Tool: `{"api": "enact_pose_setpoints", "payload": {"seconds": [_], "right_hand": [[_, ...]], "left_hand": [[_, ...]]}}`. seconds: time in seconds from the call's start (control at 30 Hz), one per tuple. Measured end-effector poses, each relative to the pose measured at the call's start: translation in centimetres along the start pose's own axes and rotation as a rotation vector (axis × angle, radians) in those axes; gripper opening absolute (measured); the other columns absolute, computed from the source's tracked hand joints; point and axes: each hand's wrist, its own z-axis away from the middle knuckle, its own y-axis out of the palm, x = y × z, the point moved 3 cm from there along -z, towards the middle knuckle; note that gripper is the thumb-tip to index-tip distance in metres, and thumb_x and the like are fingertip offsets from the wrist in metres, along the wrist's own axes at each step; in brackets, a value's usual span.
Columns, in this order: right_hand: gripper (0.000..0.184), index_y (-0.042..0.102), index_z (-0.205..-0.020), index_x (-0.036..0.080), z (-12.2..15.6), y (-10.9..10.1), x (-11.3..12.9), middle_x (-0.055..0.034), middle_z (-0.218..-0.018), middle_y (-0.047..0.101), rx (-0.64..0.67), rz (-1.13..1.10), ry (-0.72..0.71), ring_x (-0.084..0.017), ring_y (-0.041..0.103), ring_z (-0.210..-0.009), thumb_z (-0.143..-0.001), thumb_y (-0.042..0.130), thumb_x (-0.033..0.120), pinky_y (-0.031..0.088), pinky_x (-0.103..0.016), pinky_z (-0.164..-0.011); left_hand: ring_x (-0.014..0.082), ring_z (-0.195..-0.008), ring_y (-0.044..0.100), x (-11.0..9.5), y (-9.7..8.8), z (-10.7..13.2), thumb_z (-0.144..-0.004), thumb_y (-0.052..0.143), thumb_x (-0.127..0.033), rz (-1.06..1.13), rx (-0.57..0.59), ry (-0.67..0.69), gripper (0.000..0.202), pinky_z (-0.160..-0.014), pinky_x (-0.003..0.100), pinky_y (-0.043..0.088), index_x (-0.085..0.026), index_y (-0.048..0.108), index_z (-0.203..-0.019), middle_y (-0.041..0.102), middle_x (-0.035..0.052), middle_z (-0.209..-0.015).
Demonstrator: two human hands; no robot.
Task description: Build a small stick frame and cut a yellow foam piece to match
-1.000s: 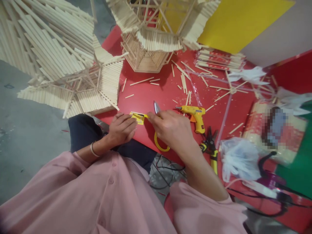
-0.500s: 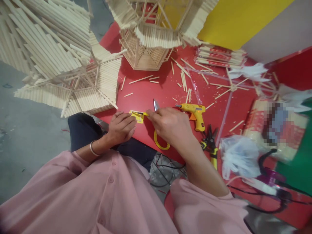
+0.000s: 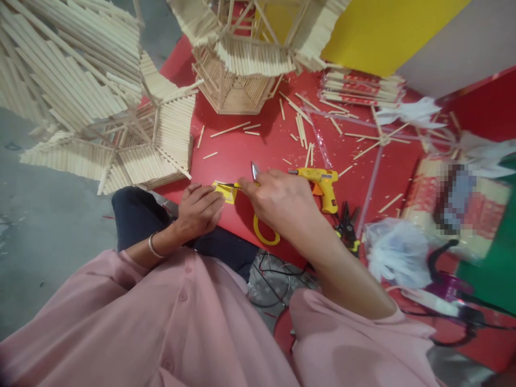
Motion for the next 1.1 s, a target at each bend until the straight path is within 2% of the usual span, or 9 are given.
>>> {"api": "enact_pose_setpoints", "payload": {"seconds": [0.23, 0.43, 0.63, 0.93, 1.1], "right_hand": [[0.043, 0.072, -0.114, 0.022, 0.4, 0.0, 0.2, -0.0081, -0.073, 0.066, -0.015, 0.033, 0.007, -0.017, 0.048, -0.065, -0.1, 0.032, 0.021, 0.012, -0.033, -0.06], [0.04, 0.072, -0.109, 0.021, 0.5, -0.2, 0.2, -0.0078, -0.071, 0.064, 0.016, 0.076, -0.01, -0.017, 0.047, -0.065, -0.097, 0.035, 0.017, 0.013, -0.033, -0.061], [0.039, 0.072, -0.111, 0.02, 1.2, -0.4, 0.0, -0.007, -0.07, 0.062, 0.041, 0.114, 0.008, -0.017, 0.047, -0.063, -0.1, 0.034, 0.021, 0.012, -0.033, -0.06], [0.029, 0.073, -0.098, 0.017, 1.9, -1.9, 0.7, -0.0084, -0.07, 0.063, 0.031, 0.12, 0.017, -0.019, 0.05, -0.066, -0.09, 0.045, 0.014, 0.015, -0.032, -0.058], [0.031, 0.072, -0.103, 0.017, 1.8, -2.1, 0.9, -0.0092, -0.071, 0.063, 0.067, 0.108, 0.013, -0.019, 0.05, -0.066, -0.089, 0.044, 0.013, 0.015, -0.032, -0.058]], "left_hand": [[0.0226, -0.106, 0.067, -0.4, -0.5, -0.4, -0.092, 0.056, -0.023, -0.067, -0.07, 0.056, 0.019, -0.099, 0.043, 0.041, -0.021, 0.071, -0.103, 0.077, 0.0031, -0.104], [0.0241, -0.111, 0.066, -0.2, -0.1, -0.3, -0.092, 0.056, -0.023, -0.01, 0.025, 0.001, 0.02, -0.099, 0.045, 0.041, -0.022, 0.071, -0.106, 0.076, 0.0055, -0.108], [0.024, -0.11, 0.066, -0.2, -0.1, -0.3, -0.092, 0.056, -0.024, -0.026, -0.017, 0.018, 0.018, -0.099, 0.045, 0.041, -0.021, 0.071, -0.102, 0.076, 0.0053, -0.107], [0.0247, -0.113, 0.064, -0.1, 0.2, -0.1, -0.091, 0.055, -0.024, 0.022, 0.037, -0.029, 0.021, -0.102, 0.046, 0.04, -0.022, 0.071, -0.105, 0.075, 0.0062, -0.108], [0.0247, -0.114, 0.064, -0.1, 0.1, -0.1, -0.092, 0.055, -0.024, 0.036, 0.037, -0.023, 0.02, -0.104, 0.047, 0.04, -0.023, 0.071, -0.105, 0.074, 0.0062, -0.109]]}}
